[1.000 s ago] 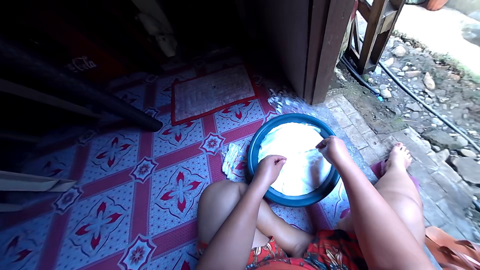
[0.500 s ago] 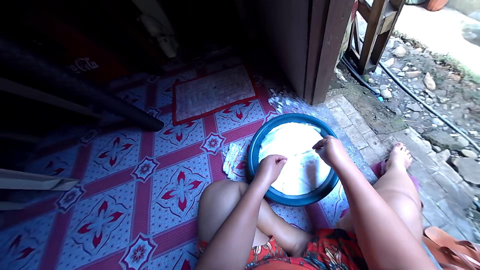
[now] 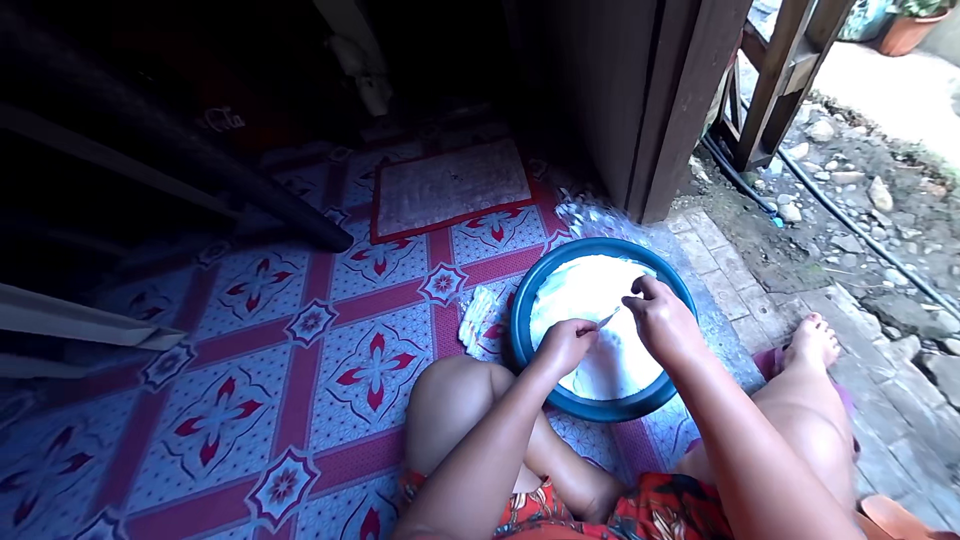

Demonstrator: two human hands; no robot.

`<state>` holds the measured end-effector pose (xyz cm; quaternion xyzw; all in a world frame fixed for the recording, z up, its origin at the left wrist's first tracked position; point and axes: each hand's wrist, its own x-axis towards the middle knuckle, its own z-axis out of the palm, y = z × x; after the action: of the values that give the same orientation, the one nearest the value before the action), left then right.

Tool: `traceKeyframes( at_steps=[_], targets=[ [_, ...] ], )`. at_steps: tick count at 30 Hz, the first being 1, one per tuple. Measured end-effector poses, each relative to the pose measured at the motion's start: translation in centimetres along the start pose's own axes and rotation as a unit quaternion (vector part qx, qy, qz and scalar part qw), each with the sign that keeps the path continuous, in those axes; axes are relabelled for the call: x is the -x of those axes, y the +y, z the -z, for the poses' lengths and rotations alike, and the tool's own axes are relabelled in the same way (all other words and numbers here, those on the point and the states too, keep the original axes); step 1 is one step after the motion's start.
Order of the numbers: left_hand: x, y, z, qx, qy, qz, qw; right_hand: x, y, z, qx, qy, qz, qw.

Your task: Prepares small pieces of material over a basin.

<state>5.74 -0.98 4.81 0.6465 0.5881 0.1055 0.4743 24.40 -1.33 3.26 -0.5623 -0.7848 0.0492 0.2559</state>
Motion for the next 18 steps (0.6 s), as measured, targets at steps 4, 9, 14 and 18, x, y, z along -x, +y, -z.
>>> traceKeyframes(
  at_steps=[4, 9, 14, 18],
  targets=[
    [-0.4, -1.0, -0.5, 0.031, 0.003, -0.009, 0.999, -0.1, -0.9, 0.8, 0.044, 0.03, 0.052, 0.997],
    [-1.0, -2.0, -0.9, 0.049, 0.005, -0.021, 0.999, -0.2, -1.0, 1.7, 0.057, 0.058, 0.053, 0.995],
    [-1.6, -3.1, -1.3, 0.077, 0.006, -0.016, 0.997, -0.3, 0.6, 2.1, 0.051, 0.078, 0.001, 0.996],
    [-2.2, -4.1, -1.8, 0.111, 0.009, -0.023, 0.994, -0.5, 3.3, 0.6, 0.086, 0.008, -0.098, 0.991]
  ],
)
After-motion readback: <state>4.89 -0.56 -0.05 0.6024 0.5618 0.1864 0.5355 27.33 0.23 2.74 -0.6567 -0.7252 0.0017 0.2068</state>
